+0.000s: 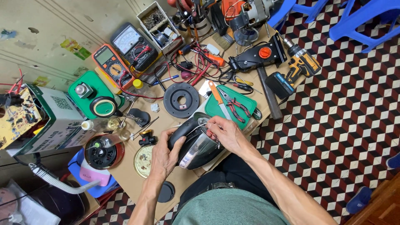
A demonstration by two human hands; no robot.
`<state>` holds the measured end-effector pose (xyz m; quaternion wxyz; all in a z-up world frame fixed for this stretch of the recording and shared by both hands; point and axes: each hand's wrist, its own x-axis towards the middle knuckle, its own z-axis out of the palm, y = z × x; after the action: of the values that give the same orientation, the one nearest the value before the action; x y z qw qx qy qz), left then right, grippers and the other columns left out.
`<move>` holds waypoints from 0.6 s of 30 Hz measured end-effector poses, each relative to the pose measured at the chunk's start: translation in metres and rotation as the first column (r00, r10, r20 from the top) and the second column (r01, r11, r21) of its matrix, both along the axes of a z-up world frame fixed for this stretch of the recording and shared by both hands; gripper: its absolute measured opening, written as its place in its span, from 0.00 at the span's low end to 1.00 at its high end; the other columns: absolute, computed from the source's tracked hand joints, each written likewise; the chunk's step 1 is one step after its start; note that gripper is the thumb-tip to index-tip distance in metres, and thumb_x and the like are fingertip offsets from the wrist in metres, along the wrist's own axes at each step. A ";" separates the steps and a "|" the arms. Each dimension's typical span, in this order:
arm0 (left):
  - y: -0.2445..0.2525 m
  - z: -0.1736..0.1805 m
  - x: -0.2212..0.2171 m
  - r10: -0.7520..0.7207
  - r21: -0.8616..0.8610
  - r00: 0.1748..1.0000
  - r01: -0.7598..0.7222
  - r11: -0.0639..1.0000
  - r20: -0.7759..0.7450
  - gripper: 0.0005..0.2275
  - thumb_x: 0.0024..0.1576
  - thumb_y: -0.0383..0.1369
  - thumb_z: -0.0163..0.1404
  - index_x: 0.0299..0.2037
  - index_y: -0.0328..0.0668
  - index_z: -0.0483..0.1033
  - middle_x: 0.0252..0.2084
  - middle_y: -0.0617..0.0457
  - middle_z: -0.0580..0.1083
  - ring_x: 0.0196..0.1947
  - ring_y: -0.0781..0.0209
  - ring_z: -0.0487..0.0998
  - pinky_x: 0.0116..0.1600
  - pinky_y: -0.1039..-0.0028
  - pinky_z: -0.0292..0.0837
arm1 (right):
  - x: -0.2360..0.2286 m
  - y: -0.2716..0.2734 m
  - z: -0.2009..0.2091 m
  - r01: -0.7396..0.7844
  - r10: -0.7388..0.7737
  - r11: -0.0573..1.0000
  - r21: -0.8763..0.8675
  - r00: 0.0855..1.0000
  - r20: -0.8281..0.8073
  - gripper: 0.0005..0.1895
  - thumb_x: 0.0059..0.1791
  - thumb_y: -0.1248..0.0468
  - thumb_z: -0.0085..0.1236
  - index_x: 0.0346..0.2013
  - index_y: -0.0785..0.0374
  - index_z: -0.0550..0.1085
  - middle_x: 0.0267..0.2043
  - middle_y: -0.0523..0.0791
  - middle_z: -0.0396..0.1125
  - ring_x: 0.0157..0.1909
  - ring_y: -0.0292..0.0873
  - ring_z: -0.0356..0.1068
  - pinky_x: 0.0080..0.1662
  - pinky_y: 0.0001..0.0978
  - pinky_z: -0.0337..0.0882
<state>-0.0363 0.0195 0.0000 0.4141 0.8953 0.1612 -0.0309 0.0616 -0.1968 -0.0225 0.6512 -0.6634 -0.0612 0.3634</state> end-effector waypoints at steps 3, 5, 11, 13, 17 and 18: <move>-0.001 -0.003 -0.005 0.029 -0.044 0.998 -0.027 0.999 0.047 0.18 0.58 0.42 0.54 0.53 0.42 0.72 0.36 0.43 0.80 0.30 0.51 0.81 0.38 0.65 0.74 | -0.002 0.006 0.017 0.030 -0.024 0.993 -0.113 0.998 0.050 0.13 0.56 0.60 0.50 0.41 0.68 0.75 0.26 0.41 0.68 0.30 0.31 0.65 0.34 0.25 0.68; -0.003 -0.001 -0.005 0.045 -0.062 0.999 -0.044 0.997 0.013 0.18 0.58 0.42 0.54 0.53 0.43 0.72 0.35 0.43 0.80 0.29 0.52 0.80 0.37 0.65 0.74 | -0.004 0.007 0.023 0.051 -0.027 0.984 -0.173 0.990 0.140 0.14 0.56 0.59 0.49 0.43 0.67 0.76 0.25 0.42 0.69 0.28 0.32 0.66 0.33 0.26 0.68; -0.002 0.000 -0.007 0.060 -0.106 0.998 -0.062 0.992 -0.024 0.18 0.58 0.43 0.53 0.54 0.44 0.72 0.33 0.44 0.80 0.27 0.53 0.80 0.36 0.66 0.73 | -0.006 0.016 0.035 0.105 -0.052 0.954 -0.280 0.981 0.189 0.13 0.54 0.59 0.51 0.46 0.62 0.77 0.23 0.44 0.72 0.25 0.34 0.69 0.30 0.29 0.70; -0.001 -0.001 -0.006 0.069 -0.112 0.997 -0.074 0.991 -0.045 0.18 0.58 0.43 0.53 0.54 0.45 0.72 0.32 0.45 0.79 0.26 0.53 0.80 0.35 0.66 0.73 | -0.008 0.019 0.037 0.115 -0.033 0.945 -0.306 0.964 0.263 0.12 0.54 0.59 0.51 0.46 0.62 0.77 0.22 0.45 0.72 0.23 0.35 0.71 0.29 0.30 0.70; 0.004 -0.012 -0.012 0.069 -0.139 0.997 -0.064 0.988 0.035 0.17 0.58 0.43 0.53 0.54 0.45 0.72 0.31 0.46 0.80 0.27 0.55 0.81 0.34 0.67 0.74 | -0.010 0.025 0.034 0.140 -0.005 0.928 -0.346 0.932 0.363 0.11 0.53 0.60 0.52 0.44 0.63 0.76 0.20 0.47 0.72 0.23 0.37 0.74 0.28 0.32 0.71; 0.004 -0.012 -0.012 0.072 -0.141 0.997 -0.066 0.988 0.037 0.17 0.58 0.43 0.53 0.54 0.45 0.72 0.31 0.46 0.80 0.27 0.55 0.81 0.34 0.67 0.74 | -0.010 0.025 0.034 0.138 -0.002 0.927 -0.348 0.931 0.365 0.11 0.53 0.60 0.52 0.44 0.63 0.76 0.20 0.47 0.72 0.23 0.37 0.74 0.28 0.32 0.71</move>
<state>-0.0480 0.0240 -0.0120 0.4799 0.8585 0.1808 -0.0092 0.0515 -0.1715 0.0119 0.5061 -0.8302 -0.0858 0.2175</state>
